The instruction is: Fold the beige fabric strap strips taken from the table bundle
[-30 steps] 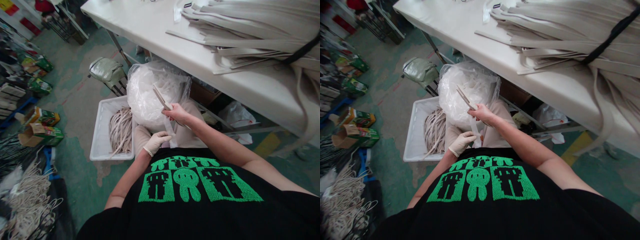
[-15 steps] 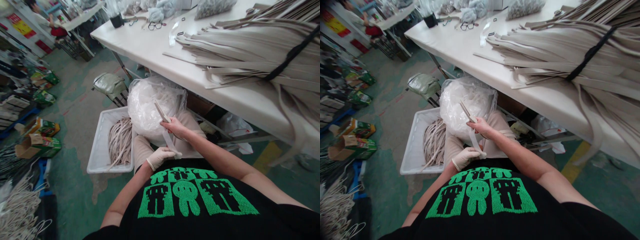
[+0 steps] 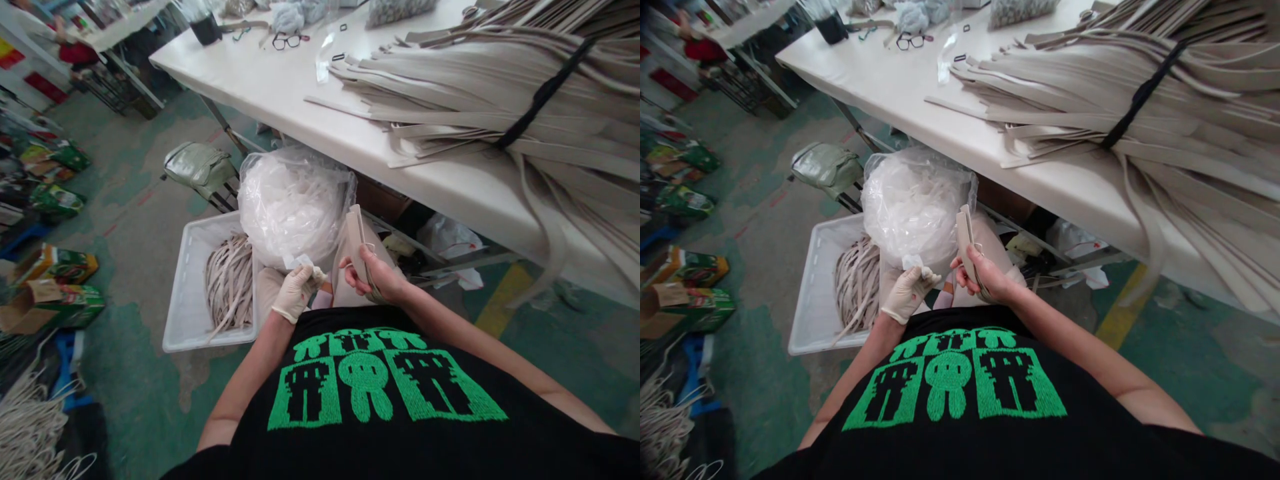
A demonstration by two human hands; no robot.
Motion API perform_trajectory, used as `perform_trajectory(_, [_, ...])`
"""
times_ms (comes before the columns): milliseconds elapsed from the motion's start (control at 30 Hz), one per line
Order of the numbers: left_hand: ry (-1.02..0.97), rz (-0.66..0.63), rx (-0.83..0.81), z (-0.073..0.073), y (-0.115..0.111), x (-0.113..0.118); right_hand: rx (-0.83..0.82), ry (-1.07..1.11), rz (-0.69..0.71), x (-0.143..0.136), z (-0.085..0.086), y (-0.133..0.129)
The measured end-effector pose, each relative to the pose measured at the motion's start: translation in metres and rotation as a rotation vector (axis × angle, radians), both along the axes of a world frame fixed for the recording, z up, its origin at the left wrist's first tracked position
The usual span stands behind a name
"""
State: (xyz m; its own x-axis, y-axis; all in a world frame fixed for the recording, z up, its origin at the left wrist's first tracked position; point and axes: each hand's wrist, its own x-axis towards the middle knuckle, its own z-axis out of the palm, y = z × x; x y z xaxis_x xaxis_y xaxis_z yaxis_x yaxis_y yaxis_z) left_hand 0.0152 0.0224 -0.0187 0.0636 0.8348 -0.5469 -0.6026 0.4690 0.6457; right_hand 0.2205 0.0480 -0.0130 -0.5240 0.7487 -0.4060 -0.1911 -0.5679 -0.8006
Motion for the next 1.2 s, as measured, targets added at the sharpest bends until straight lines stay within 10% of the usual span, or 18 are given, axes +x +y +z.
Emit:
perform_trajectory(633, [0.079,0.204,0.075,0.009,0.012,0.013,0.326,-0.484,-0.318,0.029,0.017,-0.031])
perform_trajectory(1200, [0.153,0.076,0.047,0.009,0.011,0.016,0.643,-0.672,-0.362,0.045,0.011,-0.033])
